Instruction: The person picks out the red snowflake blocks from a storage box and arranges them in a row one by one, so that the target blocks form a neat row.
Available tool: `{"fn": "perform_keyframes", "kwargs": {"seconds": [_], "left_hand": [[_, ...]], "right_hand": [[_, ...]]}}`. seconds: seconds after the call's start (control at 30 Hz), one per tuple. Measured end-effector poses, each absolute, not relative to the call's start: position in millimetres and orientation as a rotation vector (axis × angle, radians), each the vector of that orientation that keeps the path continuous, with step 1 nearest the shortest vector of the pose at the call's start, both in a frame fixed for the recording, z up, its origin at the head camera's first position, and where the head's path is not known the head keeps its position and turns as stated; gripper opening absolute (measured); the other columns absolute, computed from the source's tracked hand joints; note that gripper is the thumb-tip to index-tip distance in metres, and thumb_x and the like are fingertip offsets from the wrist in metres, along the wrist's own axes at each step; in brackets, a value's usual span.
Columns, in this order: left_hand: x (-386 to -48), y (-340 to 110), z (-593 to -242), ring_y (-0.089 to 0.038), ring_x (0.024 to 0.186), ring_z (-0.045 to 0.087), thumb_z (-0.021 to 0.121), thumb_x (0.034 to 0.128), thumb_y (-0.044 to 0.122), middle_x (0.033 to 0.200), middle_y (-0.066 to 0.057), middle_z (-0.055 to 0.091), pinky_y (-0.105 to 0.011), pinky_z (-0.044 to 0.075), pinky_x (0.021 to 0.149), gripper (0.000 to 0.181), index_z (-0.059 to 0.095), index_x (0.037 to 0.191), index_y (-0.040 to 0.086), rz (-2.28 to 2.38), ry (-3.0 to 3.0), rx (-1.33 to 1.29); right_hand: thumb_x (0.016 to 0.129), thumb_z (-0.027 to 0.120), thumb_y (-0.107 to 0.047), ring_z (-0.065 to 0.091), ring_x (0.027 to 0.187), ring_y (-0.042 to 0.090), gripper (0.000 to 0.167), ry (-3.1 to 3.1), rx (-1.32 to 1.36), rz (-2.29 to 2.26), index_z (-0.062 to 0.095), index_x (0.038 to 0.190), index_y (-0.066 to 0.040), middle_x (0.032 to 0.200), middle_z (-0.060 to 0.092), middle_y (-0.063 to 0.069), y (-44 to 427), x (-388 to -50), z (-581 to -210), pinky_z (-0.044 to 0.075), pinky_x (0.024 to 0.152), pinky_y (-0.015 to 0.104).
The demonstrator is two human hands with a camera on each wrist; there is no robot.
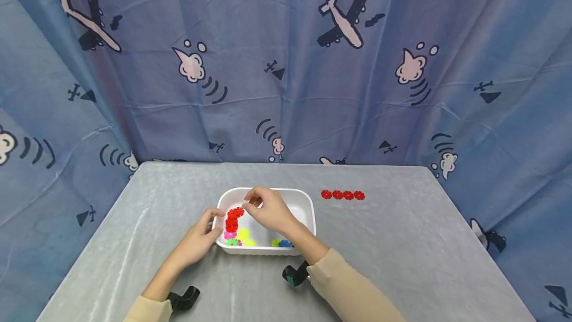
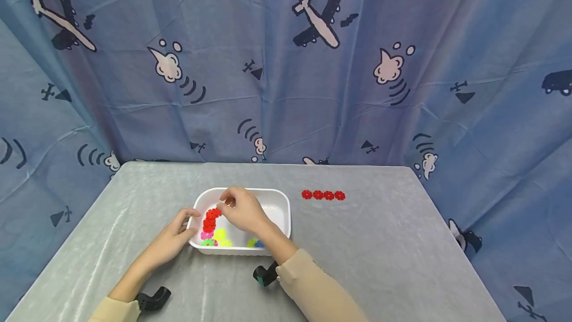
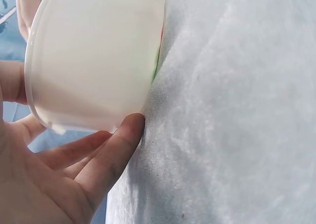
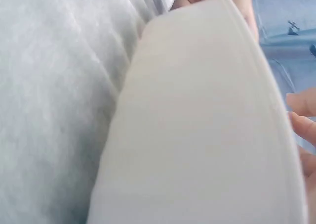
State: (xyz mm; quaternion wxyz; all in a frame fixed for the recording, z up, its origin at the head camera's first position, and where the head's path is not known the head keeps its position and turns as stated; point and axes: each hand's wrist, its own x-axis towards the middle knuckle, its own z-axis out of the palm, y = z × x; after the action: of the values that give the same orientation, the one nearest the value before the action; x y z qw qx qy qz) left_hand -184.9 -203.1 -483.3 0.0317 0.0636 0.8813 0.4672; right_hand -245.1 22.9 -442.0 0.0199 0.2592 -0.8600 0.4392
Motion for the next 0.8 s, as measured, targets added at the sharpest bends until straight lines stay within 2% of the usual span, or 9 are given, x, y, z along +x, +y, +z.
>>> {"fn": "perform_keyframes", "kwargs": {"seconds": [0.2,0.5,0.8], "left_hand": [[-184,-203,-483,-0.044,0.124,0.059,0.056,0.1002,0.011,0.14,-0.024,0.055,-0.059,0.041,0.104,0.031,0.052,0.13,0.015,1.452,2.707,0.202],[-182,-203,-481,-0.046,0.127,0.055,0.055,0.1002,0.011,0.141,-0.023,0.054,-0.061,0.039,0.106,0.031,0.051,0.13,0.014,1.439,2.716,0.2],[-184,-203,-481,-0.045,0.126,0.056,0.055,0.1008,0.011,0.142,-0.021,0.054,-0.06,0.04,0.106,0.03,0.051,0.13,0.015,1.446,2.711,0.218]], "right_hand": [[0.092,0.07,-0.015,0.06,0.084,0.018,0.017,-2.752,0.836,1.332,0.072,0.104,-0.003,0.09,0.066,0.001,7,-247,-450,0.049,0.076,0.025],[0.091,0.072,-0.014,0.056,0.078,0.01,0.011,-2.898,0.948,1.188,0.071,0.099,-0.006,0.086,0.063,-0.003,-9,-252,-466,0.048,0.072,0.022],[0.092,0.073,-0.016,0.054,0.072,0.011,0.014,-3.062,0.907,1.097,0.07,0.103,-0.007,0.082,0.061,-0.004,-16,-258,-468,0.046,0.066,0.023]]}}
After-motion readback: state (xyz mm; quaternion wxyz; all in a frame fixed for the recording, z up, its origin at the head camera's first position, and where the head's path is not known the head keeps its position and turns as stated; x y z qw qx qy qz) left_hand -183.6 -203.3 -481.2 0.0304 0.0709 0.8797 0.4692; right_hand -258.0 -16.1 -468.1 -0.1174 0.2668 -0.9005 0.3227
